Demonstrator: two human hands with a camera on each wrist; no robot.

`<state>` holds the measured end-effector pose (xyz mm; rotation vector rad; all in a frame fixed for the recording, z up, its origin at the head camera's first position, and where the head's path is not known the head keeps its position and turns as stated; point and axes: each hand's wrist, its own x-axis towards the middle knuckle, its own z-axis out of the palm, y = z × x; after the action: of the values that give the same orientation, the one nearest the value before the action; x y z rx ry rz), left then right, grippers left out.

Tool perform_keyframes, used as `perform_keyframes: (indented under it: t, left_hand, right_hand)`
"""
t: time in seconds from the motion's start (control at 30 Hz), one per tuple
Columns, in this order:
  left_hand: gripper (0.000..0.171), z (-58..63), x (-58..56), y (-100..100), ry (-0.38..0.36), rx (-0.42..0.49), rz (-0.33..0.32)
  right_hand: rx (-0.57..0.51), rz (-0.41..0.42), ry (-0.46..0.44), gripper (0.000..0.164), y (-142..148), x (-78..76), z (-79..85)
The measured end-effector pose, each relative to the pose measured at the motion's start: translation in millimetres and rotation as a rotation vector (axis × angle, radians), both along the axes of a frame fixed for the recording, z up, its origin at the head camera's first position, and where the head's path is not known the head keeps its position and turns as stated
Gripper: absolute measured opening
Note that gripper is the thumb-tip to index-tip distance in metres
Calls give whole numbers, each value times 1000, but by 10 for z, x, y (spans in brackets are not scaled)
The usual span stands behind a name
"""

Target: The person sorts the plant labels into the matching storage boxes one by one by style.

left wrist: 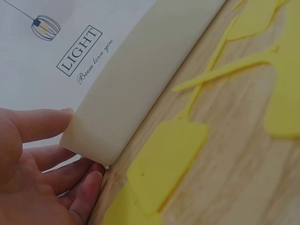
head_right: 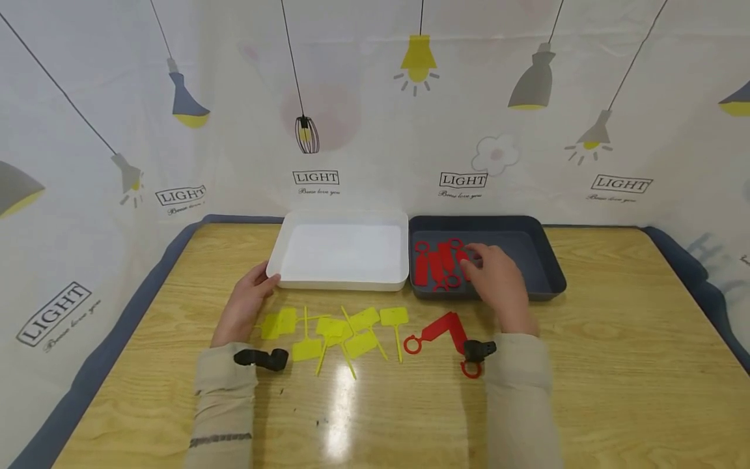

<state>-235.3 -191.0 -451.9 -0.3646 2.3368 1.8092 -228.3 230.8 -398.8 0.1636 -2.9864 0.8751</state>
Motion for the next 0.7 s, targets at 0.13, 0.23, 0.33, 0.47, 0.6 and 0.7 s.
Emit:
perform_keyframes:
  t: [0.13, 0.23, 0.33, 0.47, 0.6, 0.7]
  left_hand:
    - [56, 0, -13, -7, 5, 15, -2]
    - [57, 1, -21, -7, 6, 13, -2]
    - [57, -3, -21, 3, 4, 1, -3]
    - [58, 3, -16, -5, 4, -13, -12]
    - [58, 7, -4, -12, -2, -24, -11]
    - [59, 2, -2, -3, -16, -24, -3]
  right_hand:
    - [-1, -11, 42, 51, 21, 99, 141]
    - [21, 19, 63, 51, 25, 152, 202]
    - [42, 81, 45, 52, 40, 194, 222]
    - [57, 156, -26, 55, 45, 239, 223]
    - [62, 181, -74, 53, 39, 284, 202]
    - [60, 197, -95, 50, 38, 318, 172]
